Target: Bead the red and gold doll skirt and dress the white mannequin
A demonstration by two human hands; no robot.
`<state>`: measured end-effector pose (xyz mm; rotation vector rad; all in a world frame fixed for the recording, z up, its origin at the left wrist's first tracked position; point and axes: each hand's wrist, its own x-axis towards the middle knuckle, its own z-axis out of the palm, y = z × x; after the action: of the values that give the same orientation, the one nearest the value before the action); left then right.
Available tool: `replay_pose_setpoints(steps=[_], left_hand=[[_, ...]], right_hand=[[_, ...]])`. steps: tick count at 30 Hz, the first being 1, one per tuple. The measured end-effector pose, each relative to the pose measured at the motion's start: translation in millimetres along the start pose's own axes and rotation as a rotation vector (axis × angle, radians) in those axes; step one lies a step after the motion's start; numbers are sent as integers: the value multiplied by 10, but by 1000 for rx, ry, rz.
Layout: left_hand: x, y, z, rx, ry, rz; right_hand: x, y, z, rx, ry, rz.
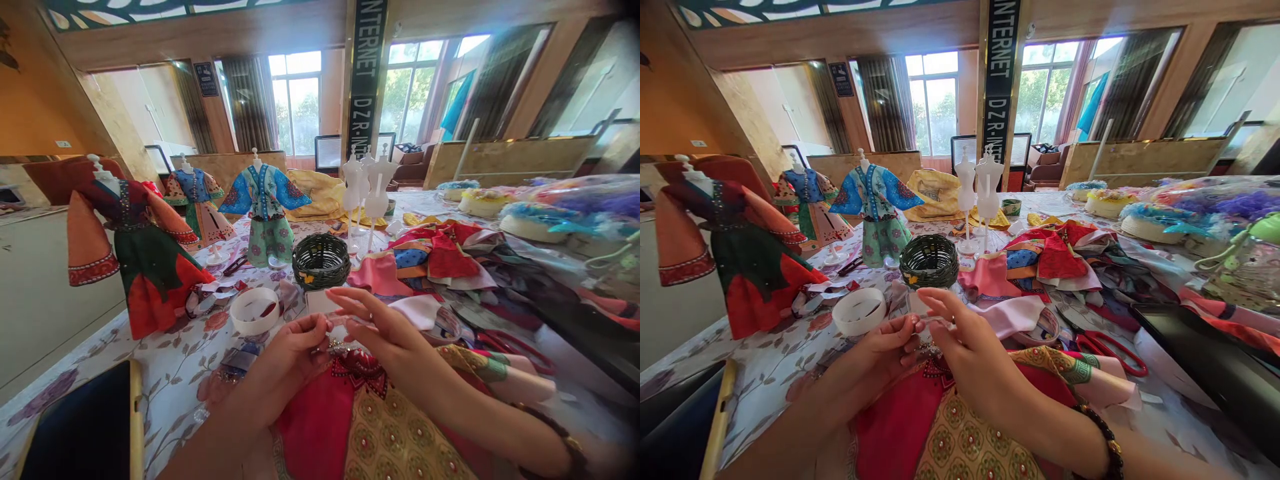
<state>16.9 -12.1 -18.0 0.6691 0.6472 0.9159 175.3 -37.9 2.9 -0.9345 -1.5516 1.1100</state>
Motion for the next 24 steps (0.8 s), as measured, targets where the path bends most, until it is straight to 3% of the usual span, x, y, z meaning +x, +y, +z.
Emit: replay_pose_setpoints(steps=[8,18,24], left_hand=[[-37,-4,11,68,-174,36],[-55,-31,51,22,-134,97],[-90,-47,109,67,-110,137]], right_hand=[[95,6,-47,-61,152,-30],[5,106,34,-73,217,-262],[-30,76,49,-95,282,-292]])
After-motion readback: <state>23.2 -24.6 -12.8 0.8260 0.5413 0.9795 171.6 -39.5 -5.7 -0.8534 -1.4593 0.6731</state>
